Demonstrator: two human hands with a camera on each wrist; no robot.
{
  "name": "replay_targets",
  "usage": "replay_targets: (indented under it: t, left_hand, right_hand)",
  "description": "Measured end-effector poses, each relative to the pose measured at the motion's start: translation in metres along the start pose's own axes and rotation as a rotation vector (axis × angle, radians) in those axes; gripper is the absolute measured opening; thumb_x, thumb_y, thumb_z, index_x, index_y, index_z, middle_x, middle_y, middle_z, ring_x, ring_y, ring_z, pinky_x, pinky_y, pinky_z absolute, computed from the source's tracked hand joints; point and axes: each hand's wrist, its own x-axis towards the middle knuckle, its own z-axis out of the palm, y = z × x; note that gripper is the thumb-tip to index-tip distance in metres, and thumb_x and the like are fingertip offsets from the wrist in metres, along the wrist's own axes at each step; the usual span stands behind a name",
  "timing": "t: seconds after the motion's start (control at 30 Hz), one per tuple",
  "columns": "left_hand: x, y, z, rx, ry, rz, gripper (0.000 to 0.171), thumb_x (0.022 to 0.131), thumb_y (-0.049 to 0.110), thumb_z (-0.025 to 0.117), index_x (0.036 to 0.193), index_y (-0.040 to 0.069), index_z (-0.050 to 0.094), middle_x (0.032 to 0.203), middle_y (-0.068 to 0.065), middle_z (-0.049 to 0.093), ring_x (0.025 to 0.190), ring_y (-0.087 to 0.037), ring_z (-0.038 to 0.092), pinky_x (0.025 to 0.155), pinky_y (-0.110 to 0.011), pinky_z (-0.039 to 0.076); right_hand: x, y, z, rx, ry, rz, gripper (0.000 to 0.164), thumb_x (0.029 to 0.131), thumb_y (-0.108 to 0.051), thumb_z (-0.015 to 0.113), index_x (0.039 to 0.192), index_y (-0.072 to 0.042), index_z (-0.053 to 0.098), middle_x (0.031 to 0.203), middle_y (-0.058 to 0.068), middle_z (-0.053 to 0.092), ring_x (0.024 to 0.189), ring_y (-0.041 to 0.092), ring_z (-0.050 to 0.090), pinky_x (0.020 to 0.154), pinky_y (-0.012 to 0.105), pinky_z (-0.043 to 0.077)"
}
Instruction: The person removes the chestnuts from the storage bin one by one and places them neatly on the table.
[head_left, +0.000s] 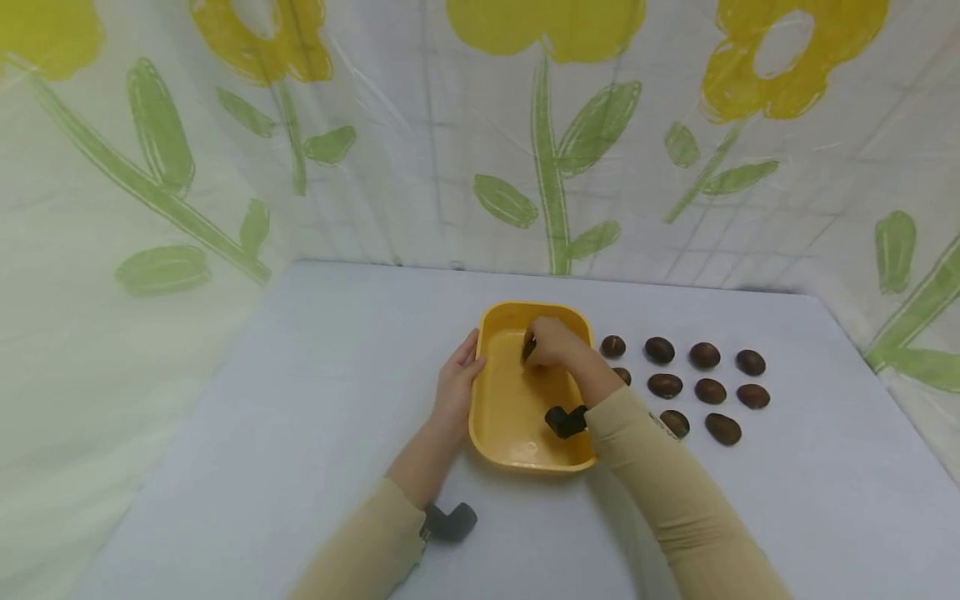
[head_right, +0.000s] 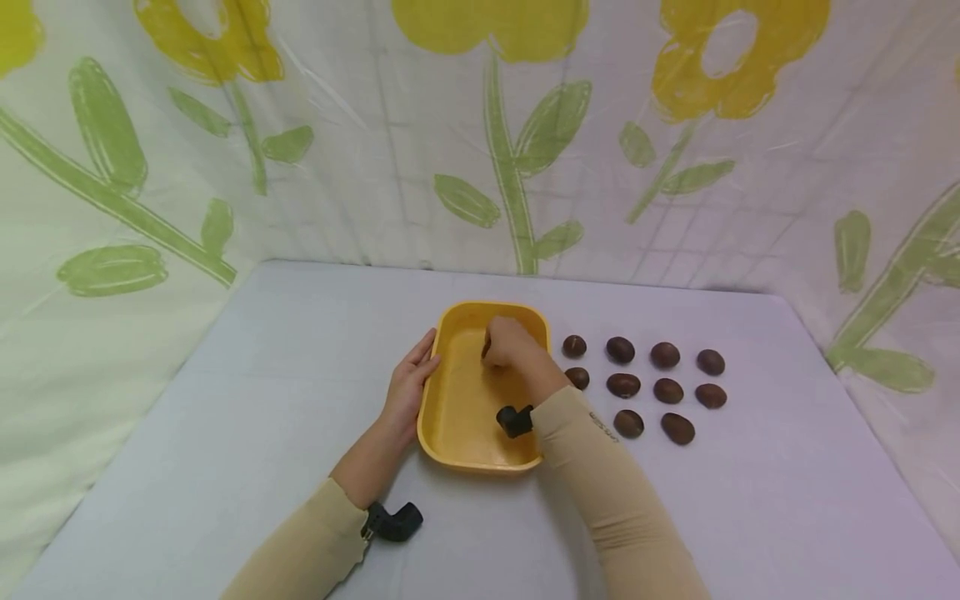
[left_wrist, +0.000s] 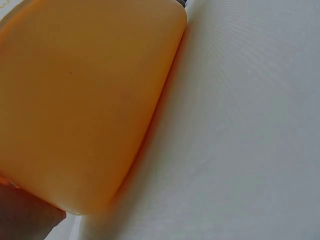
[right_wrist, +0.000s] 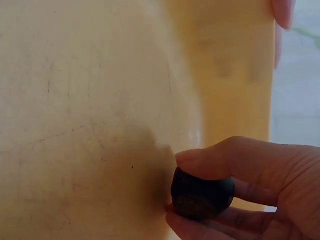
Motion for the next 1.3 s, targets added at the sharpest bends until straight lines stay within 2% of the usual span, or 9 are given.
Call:
replay_targets:
  t: [0.2, 0.3, 0.53, 0.67, 0.8, 0.97, 1.03, 1.13, 1.3]
  left_hand:
    - [0.0, 0.0, 0.001, 0.008, 0.003, 0.004, 0.05, 0.097, 0.003, 0.039, 0.146, 0.012, 0.03, 0.155, 0.0, 0.024, 0.143, -0.014, 0.021, 0.118, -0.033, 0.022]
    - [0.001, 0.0, 0.002, -0.006, 0.004, 0.003, 0.05, 0.097, 0.003, 0.039, 0.146, 0.012, 0.03, 0.155, 0.0, 0.024, 0.143, -0.014, 0.021, 0.118, -0.032, 0.022]
    - [0.0, 0.0, 0.002, -0.02, 0.019, -0.015, 0.05, 0.097, 0.004, 0.04, 0.146, 0.015, 0.032, 0.154, 0.003, 0.026, 0.142, -0.012, 0.022, 0.118, -0.031, 0.022]
    - [0.0, 0.0, 0.002, -0.037, 0.013, -0.017, 0.051, 0.097, 0.004, 0.04, 0.146, 0.014, 0.031, 0.154, 0.002, 0.025, 0.143, -0.012, 0.021, 0.118, -0.031, 0.022]
    - [0.0, 0.001, 0.001, -0.045, 0.005, -0.01, 0.051, 0.097, 0.003, 0.039, 0.146, 0.013, 0.03, 0.155, 0.001, 0.024, 0.143, -0.014, 0.021, 0.118, -0.032, 0.021]
    - [0.0, 0.001, 0.001, -0.065, 0.002, -0.014, 0.05, 0.098, 0.003, 0.038, 0.146, 0.014, 0.03, 0.155, 0.002, 0.024, 0.143, -0.013, 0.02, 0.119, -0.032, 0.02]
    - [-0.001, 0.001, 0.001, -0.073, 0.001, -0.02, 0.05, 0.098, 0.003, 0.038, 0.146, 0.014, 0.03, 0.155, 0.002, 0.024, 0.143, -0.013, 0.02, 0.118, -0.031, 0.021]
    - [-0.001, 0.001, 0.001, -0.077, 0.007, -0.028, 0.05, 0.098, 0.003, 0.039, 0.146, 0.015, 0.031, 0.155, 0.003, 0.023, 0.143, -0.012, 0.02, 0.118, -0.031, 0.021]
    - [-0.002, 0.002, 0.001, -0.083, 0.012, -0.033, 0.05, 0.098, 0.004, 0.038, 0.146, 0.015, 0.03, 0.155, 0.003, 0.023, 0.143, -0.013, 0.02, 0.118, -0.032, 0.021]
  right_hand:
    - [-0.006, 0.006, -0.002, 0.096, 0.025, -0.021, 0.038, 0.076, -0.011, 0.072, 0.111, 0.003, 0.062, 0.108, 0.021, 0.062, 0.092, 0.028, 0.058, 0.078, 0.034, 0.052]
    - [-0.013, 0.01, -0.006, 0.193, 0.042, -0.019, 0.047, 0.076, -0.011, 0.073, 0.118, 0.001, 0.056, 0.112, 0.022, 0.059, 0.097, 0.03, 0.057, 0.081, 0.036, 0.053]
    - [-0.036, 0.022, -0.021, 0.376, 0.12, -0.053, 0.038, 0.077, -0.013, 0.074, 0.11, -0.005, 0.057, 0.114, 0.016, 0.059, 0.102, 0.03, 0.057, 0.087, 0.039, 0.052]
    - [-0.052, 0.033, -0.03, 0.44, 0.158, -0.066, 0.045, 0.078, -0.011, 0.073, 0.119, -0.003, 0.057, 0.12, 0.016, 0.058, 0.109, 0.032, 0.057, 0.093, 0.044, 0.05]
    - [-0.07, 0.048, -0.039, 0.496, 0.201, -0.053, 0.048, 0.08, -0.014, 0.072, 0.124, -0.005, 0.056, 0.122, 0.014, 0.059, 0.112, 0.031, 0.056, 0.09, 0.046, 0.052]
    - [-0.098, 0.069, -0.044, 0.546, 0.26, -0.015, 0.049, 0.082, -0.018, 0.071, 0.127, -0.009, 0.055, 0.126, 0.013, 0.057, 0.109, 0.016, 0.059, 0.089, 0.035, 0.053]
    - [-0.11, 0.08, -0.044, 0.545, 0.279, 0.016, 0.051, 0.083, -0.022, 0.07, 0.13, -0.01, 0.054, 0.13, 0.013, 0.056, 0.104, 0.004, 0.059, 0.089, 0.025, 0.052]
    - [-0.126, 0.095, -0.044, 0.535, 0.298, 0.069, 0.056, 0.084, -0.028, 0.068, 0.134, -0.009, 0.05, 0.131, 0.009, 0.055, 0.097, -0.011, 0.056, 0.086, 0.018, 0.051]
    - [-0.149, 0.122, -0.041, 0.537, 0.36, 0.112, 0.059, 0.084, -0.03, 0.068, 0.135, -0.009, 0.048, 0.115, -0.02, 0.055, 0.091, -0.017, 0.055, 0.079, 0.008, 0.044]
